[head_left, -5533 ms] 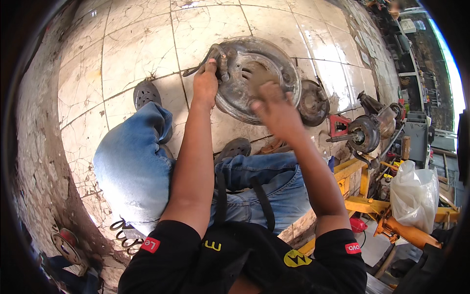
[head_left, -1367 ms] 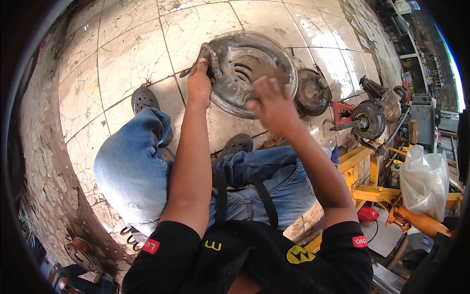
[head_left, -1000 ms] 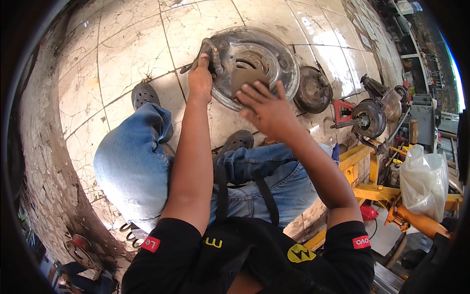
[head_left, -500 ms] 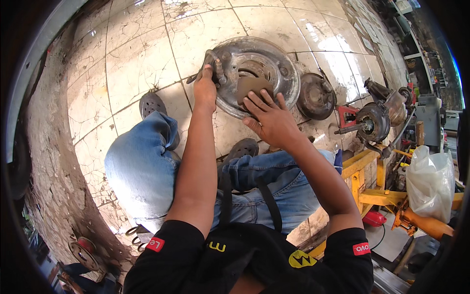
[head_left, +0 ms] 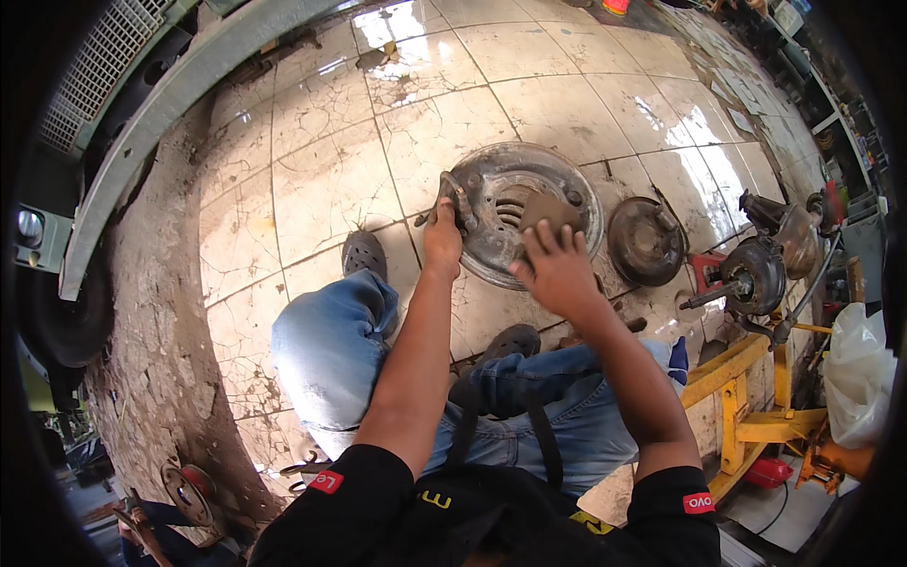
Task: The person sits on the floor and scrubs a metal brake drum with a sanding block. They rotate the drum to clean different sections, including the inner and outer surfaces, and flip it over to continue scrubbing.
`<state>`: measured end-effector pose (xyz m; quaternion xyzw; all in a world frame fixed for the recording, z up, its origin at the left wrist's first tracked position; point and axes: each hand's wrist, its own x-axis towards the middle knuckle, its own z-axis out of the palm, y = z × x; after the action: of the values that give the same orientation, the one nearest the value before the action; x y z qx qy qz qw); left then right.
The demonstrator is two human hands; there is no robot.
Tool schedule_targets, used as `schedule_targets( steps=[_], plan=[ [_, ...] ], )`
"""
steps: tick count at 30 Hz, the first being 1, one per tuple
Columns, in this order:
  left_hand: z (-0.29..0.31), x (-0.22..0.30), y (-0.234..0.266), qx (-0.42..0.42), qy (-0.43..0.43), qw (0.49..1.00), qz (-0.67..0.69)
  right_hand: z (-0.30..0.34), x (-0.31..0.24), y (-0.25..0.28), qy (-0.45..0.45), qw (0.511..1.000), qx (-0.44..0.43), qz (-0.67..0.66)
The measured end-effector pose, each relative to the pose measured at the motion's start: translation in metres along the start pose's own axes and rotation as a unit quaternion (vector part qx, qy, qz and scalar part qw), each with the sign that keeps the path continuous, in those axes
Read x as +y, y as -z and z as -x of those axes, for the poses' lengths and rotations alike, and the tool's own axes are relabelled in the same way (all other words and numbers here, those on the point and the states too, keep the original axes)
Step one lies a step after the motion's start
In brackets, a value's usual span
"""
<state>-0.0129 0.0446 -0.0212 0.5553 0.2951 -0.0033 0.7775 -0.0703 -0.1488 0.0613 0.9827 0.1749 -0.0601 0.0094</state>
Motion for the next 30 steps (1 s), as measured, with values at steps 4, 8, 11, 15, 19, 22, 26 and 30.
schedule_targets(
  steps=[4,8,11,15,19,22,26,30],
  plan=[
    [-0.001,-0.002,0.001,-0.011,-0.003,1.0,0.012,-0.002,0.023,0.016,0.006,0.991,0.001,-0.134],
    [-0.011,-0.012,0.006,-0.019,-0.016,0.999,-0.028,-0.002,0.009,0.009,0.03,0.995,0.041,-0.086],
    [-0.016,-0.006,0.019,-0.024,0.028,0.996,-0.087,-0.013,0.014,0.004,0.03,0.991,0.061,-0.116],
    [-0.021,0.005,0.012,-0.066,0.079,0.988,-0.113,-0.04,0.028,-0.001,-0.01,0.976,0.115,-0.184],
    [-0.031,0.012,0.025,-0.073,0.118,0.98,-0.142,-0.032,0.008,-0.024,0.014,0.965,0.149,-0.215],
    [-0.022,0.012,0.024,-0.019,0.086,0.985,-0.151,-0.031,0.016,-0.015,0.023,0.958,0.146,-0.246],
    [0.0,0.004,0.007,-0.03,0.064,0.99,-0.121,-0.032,0.022,-0.035,-0.018,0.978,0.187,-0.094],
    [0.004,0.012,0.006,-0.001,0.039,0.988,-0.146,-0.025,0.004,-0.021,0.058,0.99,0.078,-0.103]
  ],
)
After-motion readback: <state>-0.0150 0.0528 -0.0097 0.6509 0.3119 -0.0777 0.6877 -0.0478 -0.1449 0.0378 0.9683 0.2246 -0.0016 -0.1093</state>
